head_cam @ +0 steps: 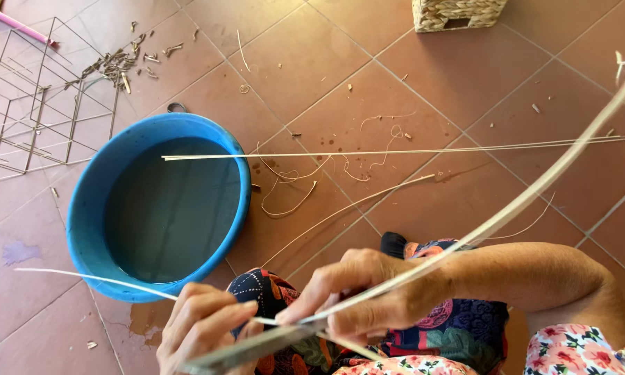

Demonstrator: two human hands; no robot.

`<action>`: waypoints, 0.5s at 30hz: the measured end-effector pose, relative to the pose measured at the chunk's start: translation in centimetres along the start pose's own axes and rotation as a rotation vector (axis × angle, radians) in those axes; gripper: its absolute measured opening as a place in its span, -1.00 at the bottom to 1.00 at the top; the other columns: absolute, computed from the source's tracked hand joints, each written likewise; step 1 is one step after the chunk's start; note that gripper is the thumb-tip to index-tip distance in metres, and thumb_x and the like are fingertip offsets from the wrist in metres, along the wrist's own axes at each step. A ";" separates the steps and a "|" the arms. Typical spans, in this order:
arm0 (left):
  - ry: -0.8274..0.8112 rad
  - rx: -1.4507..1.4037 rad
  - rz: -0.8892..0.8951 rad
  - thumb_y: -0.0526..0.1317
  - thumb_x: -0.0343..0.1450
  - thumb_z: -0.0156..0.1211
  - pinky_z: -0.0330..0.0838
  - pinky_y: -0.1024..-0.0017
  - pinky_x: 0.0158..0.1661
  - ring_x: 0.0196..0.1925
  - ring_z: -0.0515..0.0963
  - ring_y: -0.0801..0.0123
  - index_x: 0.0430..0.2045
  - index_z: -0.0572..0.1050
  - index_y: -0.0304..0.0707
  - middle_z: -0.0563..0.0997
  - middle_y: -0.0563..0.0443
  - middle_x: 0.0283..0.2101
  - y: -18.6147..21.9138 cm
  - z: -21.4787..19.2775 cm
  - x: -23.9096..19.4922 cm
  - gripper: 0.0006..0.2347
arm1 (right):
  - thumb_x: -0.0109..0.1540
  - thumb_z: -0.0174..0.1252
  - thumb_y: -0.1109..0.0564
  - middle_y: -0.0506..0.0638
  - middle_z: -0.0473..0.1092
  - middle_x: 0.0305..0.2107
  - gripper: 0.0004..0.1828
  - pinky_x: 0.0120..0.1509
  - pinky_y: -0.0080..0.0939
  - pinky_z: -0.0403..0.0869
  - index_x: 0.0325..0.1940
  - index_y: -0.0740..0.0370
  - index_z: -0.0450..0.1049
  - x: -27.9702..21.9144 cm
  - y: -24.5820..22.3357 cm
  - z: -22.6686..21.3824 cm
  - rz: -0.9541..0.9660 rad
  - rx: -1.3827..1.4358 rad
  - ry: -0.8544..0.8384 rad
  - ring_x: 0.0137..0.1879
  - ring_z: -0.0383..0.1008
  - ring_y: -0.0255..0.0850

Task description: The person sits on a tiled floor and uses a large knife to split long bamboo sticks into thin strips. The person holds the sticks with one hand and uses the knife with the other to carefully shave and separate the bamboo into finer strands.

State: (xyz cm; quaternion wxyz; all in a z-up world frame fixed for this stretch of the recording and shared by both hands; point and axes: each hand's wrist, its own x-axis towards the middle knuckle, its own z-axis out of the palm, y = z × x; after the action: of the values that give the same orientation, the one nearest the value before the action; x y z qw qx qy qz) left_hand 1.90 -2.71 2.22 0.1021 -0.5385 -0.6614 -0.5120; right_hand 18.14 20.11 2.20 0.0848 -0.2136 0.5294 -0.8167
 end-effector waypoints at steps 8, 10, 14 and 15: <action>-0.148 0.010 0.104 -0.11 0.11 0.53 0.47 0.41 -0.26 -0.32 0.56 0.33 -0.40 0.56 -0.11 0.53 0.10 -0.36 -3.4 -3.4 -3.4 -0.70 | 0.58 0.07 0.06 -0.05 0.50 -0.31 -0.66 -0.05 -0.42 0.44 0.43 0.15 0.37 0.2 0.7 2.7 -0.050 -0.261 0.025 -0.19 0.46 -0.43; -0.139 0.008 0.160 -0.10 0.05 0.56 0.44 0.44 -0.29 -0.35 0.53 0.37 -0.43 0.59 -0.08 0.52 0.15 -0.37 -5.0 -3.4 -3.9 -0.68 | 0.56 0.10 0.11 -0.05 0.49 -0.33 -0.68 -0.07 -0.41 0.42 0.39 0.19 0.40 -0.1 1.6 2.9 -0.013 -0.244 0.037 -0.22 0.43 -0.42; -0.208 -0.006 0.253 -0.15 0.02 0.50 0.45 0.43 -0.27 -0.36 0.51 0.36 -0.46 0.62 0.02 0.52 0.19 -0.38 -7.3 -4.0 -4.3 -0.73 | 0.60 0.08 0.16 0.01 0.49 -0.22 -0.81 0.15 -0.38 0.43 0.29 0.23 0.39 -0.4 2.7 2.9 -0.105 -0.223 0.057 -0.07 0.48 -0.34; -0.212 0.010 0.276 -0.15 0.03 0.50 0.44 0.44 -0.26 -0.37 0.50 0.37 -0.46 0.63 0.05 0.52 0.20 -0.38 -7.7 -4.0 -4.4 -0.74 | 0.62 0.08 0.15 0.02 0.52 -0.18 -0.83 0.18 -0.38 0.44 0.28 0.22 0.38 -0.5 2.8 2.9 -0.123 -0.235 0.052 -0.04 0.51 -0.32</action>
State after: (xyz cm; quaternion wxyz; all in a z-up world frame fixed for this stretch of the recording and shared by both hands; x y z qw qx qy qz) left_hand -4.27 -7.77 -3.34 0.1036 -0.6746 -0.5908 -0.4302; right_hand 19.58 16.68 0.55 -0.0049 -0.2328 0.6094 -0.7579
